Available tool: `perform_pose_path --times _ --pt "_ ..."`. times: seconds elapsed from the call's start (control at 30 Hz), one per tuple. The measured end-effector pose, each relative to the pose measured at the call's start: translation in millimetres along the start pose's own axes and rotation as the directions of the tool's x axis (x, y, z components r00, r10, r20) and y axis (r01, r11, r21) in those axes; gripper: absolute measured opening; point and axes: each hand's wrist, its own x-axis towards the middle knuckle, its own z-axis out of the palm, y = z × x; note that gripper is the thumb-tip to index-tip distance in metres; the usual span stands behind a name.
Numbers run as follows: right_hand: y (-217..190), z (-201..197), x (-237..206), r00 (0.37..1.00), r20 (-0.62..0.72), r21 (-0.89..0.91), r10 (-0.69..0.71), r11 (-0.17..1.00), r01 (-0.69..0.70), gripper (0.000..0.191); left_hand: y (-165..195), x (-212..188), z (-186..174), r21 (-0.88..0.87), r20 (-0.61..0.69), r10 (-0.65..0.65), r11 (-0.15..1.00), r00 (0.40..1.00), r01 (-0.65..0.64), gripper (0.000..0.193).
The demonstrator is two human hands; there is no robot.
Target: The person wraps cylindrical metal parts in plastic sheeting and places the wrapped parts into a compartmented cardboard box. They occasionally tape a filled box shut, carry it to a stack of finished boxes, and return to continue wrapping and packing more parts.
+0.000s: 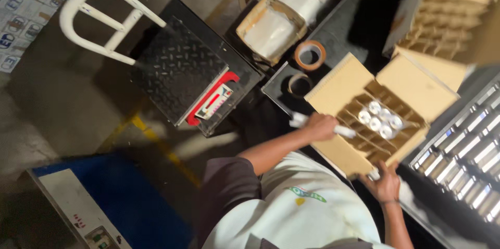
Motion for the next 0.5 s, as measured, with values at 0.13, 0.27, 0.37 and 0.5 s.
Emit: perform_pose_path --times 0.13,0.27,0.37,0.5 --pt "-6.5 -2.4 -6.4 0.987 0.081 -0.017 0.142 0.990 -0.141 0.080 12.8 0.5 16.2 0.094 -0.119 0.025 0.995 0.993 -0.013 0.012" --pt "-6.3 2.1 -11.9 0.993 -0.072 0.103 0.094 0.991 -0.086 0.060 34.3 12.5 30.4 0.105 0.005 0.125 0.987 0.992 -0.124 0.017" --pt "-1.0 9.2 -16.0 0.988 -0.142 0.238 0.059 0.971 -0.024 0.053 40.3 14.7 30.9 0.067 0.058 0.115 0.991 0.992 -0.118 0.015" --pt "9.3 11.2 -27.7 0.961 -0.276 0.326 0.016 0.942 0.078 0.052 36.2 6.0 32.3 -0.098 0.085 0.116 0.989 0.990 -0.107 0.025"
